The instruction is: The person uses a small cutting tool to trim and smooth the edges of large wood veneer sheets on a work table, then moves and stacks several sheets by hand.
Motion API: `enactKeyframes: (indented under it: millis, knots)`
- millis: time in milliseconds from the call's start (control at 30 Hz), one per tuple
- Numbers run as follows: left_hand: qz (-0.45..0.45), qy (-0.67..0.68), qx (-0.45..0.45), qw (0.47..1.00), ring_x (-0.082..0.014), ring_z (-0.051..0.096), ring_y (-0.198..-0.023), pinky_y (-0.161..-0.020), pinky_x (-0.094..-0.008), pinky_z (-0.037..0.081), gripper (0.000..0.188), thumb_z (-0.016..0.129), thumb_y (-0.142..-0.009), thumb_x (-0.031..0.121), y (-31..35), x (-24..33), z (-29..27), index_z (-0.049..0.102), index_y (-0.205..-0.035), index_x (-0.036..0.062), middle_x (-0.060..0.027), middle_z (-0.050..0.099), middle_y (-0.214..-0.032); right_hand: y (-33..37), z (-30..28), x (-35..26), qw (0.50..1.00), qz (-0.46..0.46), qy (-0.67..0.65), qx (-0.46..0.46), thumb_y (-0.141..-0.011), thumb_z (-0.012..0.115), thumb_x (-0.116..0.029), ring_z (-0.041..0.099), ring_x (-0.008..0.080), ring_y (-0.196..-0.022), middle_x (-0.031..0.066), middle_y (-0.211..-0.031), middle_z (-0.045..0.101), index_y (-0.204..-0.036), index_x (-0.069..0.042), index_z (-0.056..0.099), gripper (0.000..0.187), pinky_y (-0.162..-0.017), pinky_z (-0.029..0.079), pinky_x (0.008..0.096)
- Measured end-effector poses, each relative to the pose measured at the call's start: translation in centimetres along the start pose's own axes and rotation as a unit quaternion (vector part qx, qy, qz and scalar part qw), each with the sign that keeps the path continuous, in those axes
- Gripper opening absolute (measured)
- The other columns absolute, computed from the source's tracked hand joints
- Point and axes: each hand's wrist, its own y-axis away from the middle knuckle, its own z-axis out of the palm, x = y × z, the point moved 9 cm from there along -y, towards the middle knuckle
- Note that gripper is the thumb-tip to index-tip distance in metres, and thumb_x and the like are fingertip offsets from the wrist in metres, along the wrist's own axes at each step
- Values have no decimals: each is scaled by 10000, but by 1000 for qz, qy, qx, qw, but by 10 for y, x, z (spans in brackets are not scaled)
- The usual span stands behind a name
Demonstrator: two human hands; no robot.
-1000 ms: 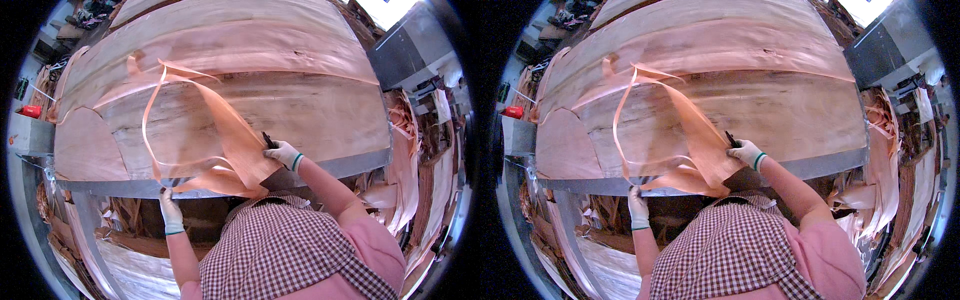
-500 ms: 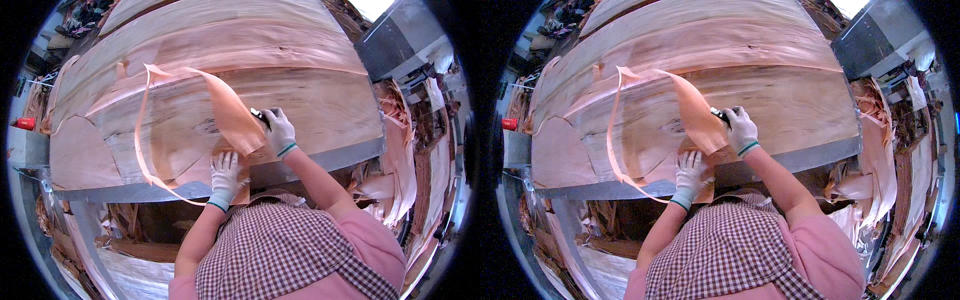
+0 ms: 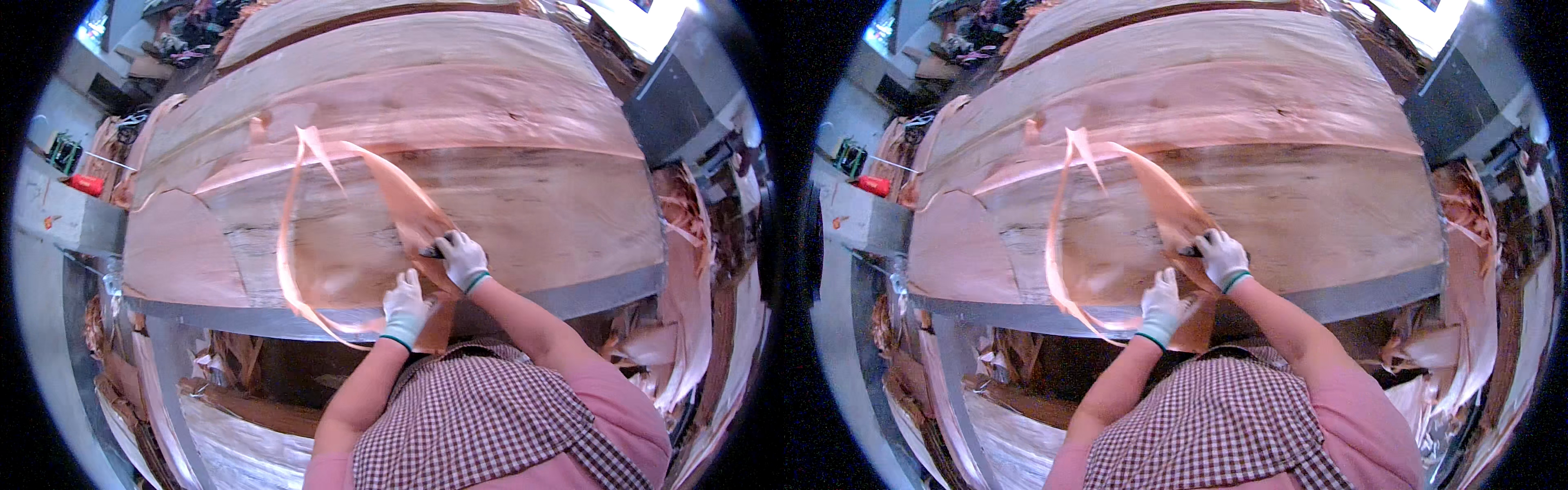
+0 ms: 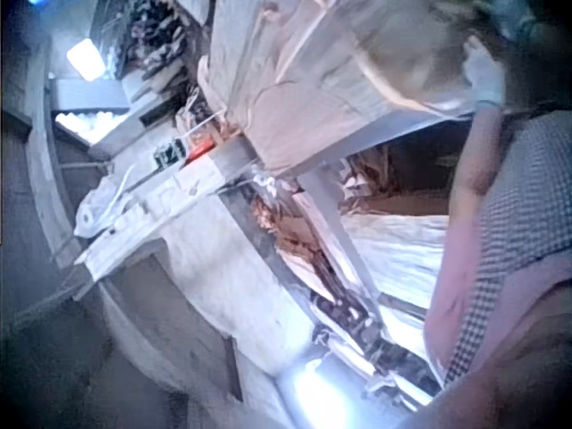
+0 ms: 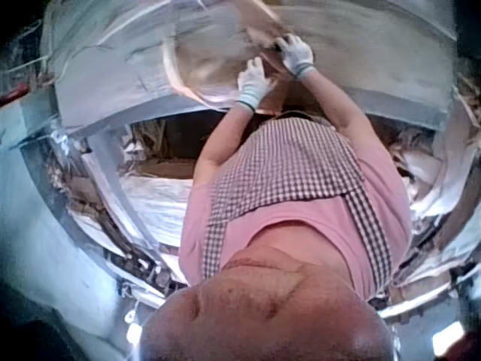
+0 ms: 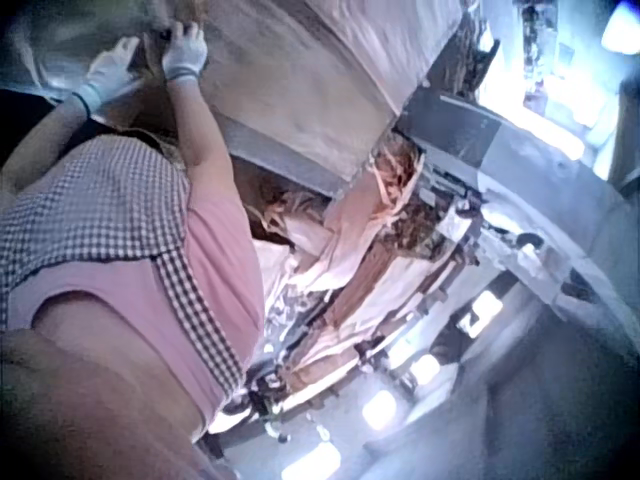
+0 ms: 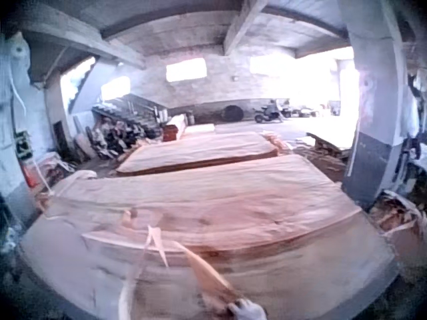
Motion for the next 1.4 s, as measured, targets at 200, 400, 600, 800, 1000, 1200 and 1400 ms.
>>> enactKeyframes:
  millis: [200,400,600,800,1000,1200,1400]
  knots:
    - [65,48,-186,979,-346,615,-961,-838,-454,482,243,524,-834,232,27,18,33,643,-1001,103,-161,649,-1023,0,5,-10,1000,2,19,1,-754,562,-131,588,282,-863,75,-943,563,-959,-161,578,208,-665,516,407]
    - [138,126,-128,974,-336,633,-857,-766,-435,496,259,587,-789,312,87,-96,40,683,-896,96,-150,669,-926,0,5,-1,999,7,41,-23,-743,573,-131,573,269,-875,67,-948,550,-981,-167,578,241,-679,514,392]
    - [-418,-177,-269,849,-310,643,-893,-777,-413,503,271,528,-847,267,354,-431,8,692,-965,86,-127,681,-974,-2,-5,19,985,116,-102,-75,-786,615,-185,598,338,-895,124,-1034,559,-995,-105,564,230,-716,506,431]
    - [-341,-94,-456,817,-315,575,-1087,-948,-388,433,423,514,-845,386,347,-347,37,667,-1062,56,-169,643,-1088,32,-32,69,946,297,-73,-111,-796,646,-319,615,387,-866,139,-1028,586,-998,-108,560,305,-753,502,468]
    - [-55,196,-55,978,-337,626,-895,-774,-395,489,258,572,-848,230,119,-192,-13,668,-966,21,-182,657,-956,22,-21,-4,969,84,-61,-225,-809,600,-263,643,341,-813,104,-964,600,-999,-146,589,223,-692,530,433]
    - [30,179,271,945,-272,595,-701,-643,-336,478,74,593,-829,75,77,-144,-115,638,-881,48,-116,611,-797,60,-56,-91,865,-106,-215,-442,-798,590,-200,643,312,-837,104,-982,646,-1071,-185,628,276,-755,517,390]
    - [127,103,296,941,-257,575,-698,-640,-362,453,76,624,-774,79,52,-105,-110,617,-850,85,-75,587,-766,-1,-24,78,890,103,-106,-431,-757,605,-178,639,305,-840,136,-981,671,-1026,-141,679,281,-756,500,372]
